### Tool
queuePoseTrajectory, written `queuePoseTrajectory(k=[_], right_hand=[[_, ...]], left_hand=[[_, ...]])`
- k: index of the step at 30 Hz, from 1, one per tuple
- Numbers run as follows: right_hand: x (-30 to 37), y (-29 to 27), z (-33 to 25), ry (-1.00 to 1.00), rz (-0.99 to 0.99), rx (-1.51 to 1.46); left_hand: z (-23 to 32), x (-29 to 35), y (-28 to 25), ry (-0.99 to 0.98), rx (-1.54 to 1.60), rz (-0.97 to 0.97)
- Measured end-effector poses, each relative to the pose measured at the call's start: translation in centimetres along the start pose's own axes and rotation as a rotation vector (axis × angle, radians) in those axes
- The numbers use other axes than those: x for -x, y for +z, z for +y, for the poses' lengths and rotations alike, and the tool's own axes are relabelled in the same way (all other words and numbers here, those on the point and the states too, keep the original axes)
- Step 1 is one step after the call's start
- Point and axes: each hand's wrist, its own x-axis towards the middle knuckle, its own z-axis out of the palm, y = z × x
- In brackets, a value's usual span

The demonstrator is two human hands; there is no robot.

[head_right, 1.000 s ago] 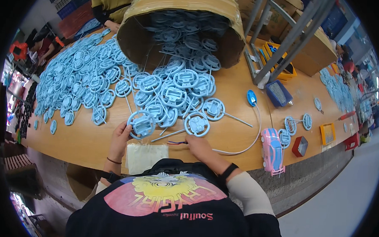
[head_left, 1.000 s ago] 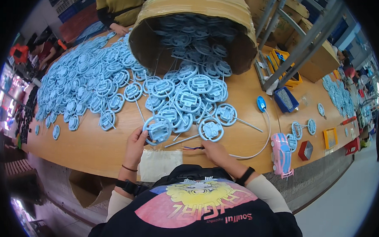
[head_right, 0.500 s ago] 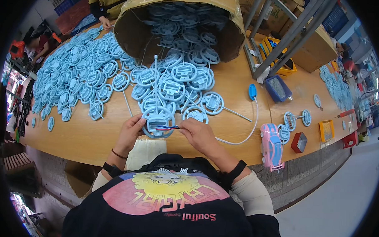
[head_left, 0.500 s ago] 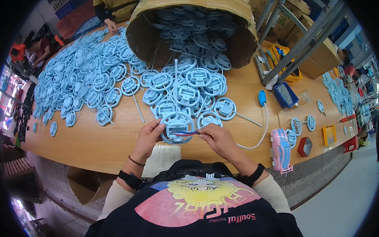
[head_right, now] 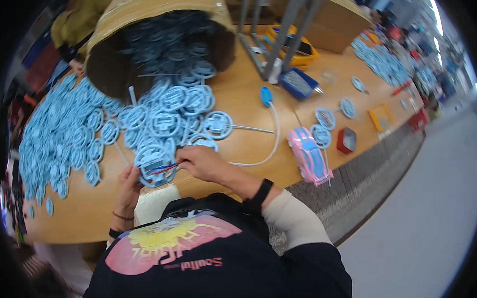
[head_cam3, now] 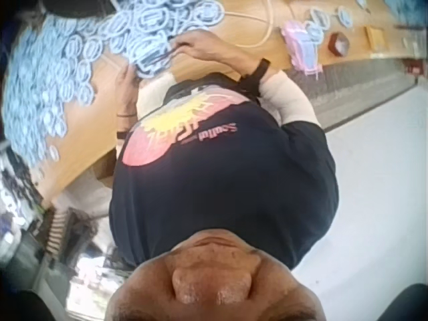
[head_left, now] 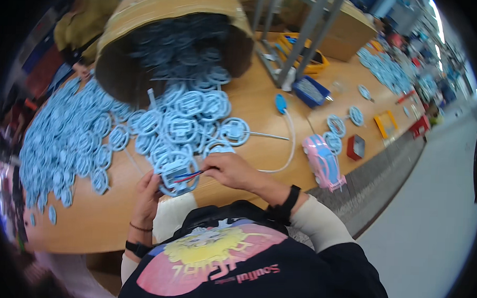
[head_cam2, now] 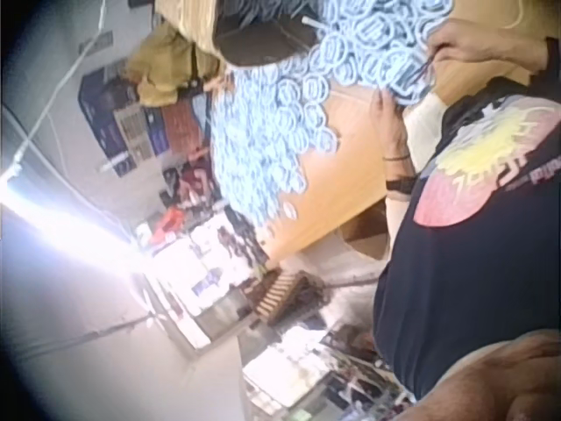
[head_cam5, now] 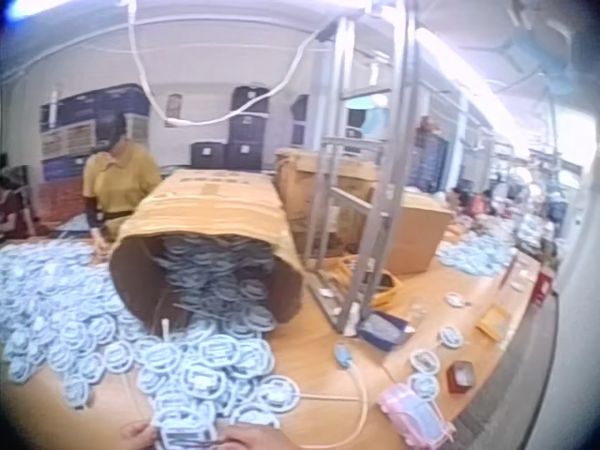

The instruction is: The person sits at a table in a workshop and assembles small electronic components. They pick up light blue circular plastic parts and use a pair of pliers to insert or adjust wires within them. The person handles the parts one by one, repeating the process for multiple units.

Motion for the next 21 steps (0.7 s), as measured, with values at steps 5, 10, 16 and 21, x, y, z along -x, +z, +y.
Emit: queuePoseTrajectory(k=[5, 10, 16, 21], right_hand=[[1.3, 1.0, 1.0, 0.066, 0.056, -0.085], [1.9, 2.1, 1.1, 0.054, 0.085, -0.138], [1.8, 3.2, 0.8, 0.108, 0.029, -0.070], [1.2, 5.6, 0.7, 0.088, 0.078, -0.123]], left_hand=[[-0.7, -0.5, -0.2, -0.010, 0.041, -0.066], [-0.2, -0.4, 1.8, -0.073, 0.214, -0.168], [-1.7, -0.6, 0.1, -0.127, 0.324, -0.183], [-1.2, 0.1, -1.7, -0.150, 0.177, -0.188]])
